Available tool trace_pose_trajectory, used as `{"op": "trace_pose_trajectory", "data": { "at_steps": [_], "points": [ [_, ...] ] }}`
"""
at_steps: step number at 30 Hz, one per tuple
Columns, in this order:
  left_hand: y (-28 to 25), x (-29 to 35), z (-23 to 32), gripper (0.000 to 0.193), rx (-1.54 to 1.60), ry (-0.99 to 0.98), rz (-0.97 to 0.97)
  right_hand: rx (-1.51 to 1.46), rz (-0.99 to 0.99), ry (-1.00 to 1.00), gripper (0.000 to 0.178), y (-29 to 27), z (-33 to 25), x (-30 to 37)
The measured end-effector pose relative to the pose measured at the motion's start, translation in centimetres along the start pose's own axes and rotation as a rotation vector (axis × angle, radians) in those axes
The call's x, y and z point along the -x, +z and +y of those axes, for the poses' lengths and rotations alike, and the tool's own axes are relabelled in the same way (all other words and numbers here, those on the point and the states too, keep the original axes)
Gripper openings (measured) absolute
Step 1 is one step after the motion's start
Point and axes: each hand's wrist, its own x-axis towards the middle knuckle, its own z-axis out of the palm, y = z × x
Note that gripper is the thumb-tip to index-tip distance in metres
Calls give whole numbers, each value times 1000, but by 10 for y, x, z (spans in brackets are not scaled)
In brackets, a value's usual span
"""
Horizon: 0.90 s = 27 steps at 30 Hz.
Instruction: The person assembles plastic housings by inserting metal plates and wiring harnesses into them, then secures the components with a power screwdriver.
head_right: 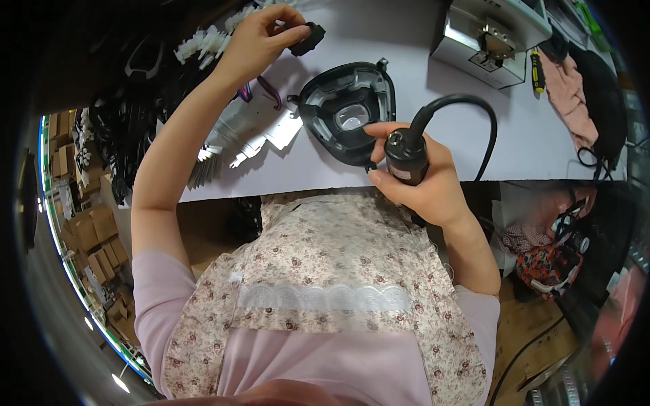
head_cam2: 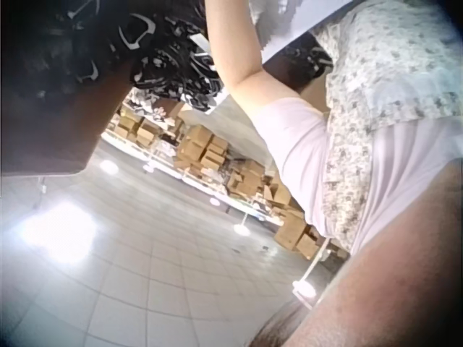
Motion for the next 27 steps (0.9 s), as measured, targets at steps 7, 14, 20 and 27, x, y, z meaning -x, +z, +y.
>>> {"op": "trace_pose_trajectory", "data": {
  "at_steps": [7, 14, 20, 27],
  "points": [
    [37, 56, 45, 24, 861, 56, -210, -479, -81, -140, 85, 11, -25, -21],
    [41, 75, 41, 15, 744, 58, -323, -476, -177, -161, 89, 2, -30, -17],
    [37, 82, 47, 17, 38, 603, -32, -183, -151, -134, 61, 4, -22, -14],
    [21, 87, 64, 34, 120, 444, -270, 253, -25, -299, 55, 4, -9, -13]
  ]
}}
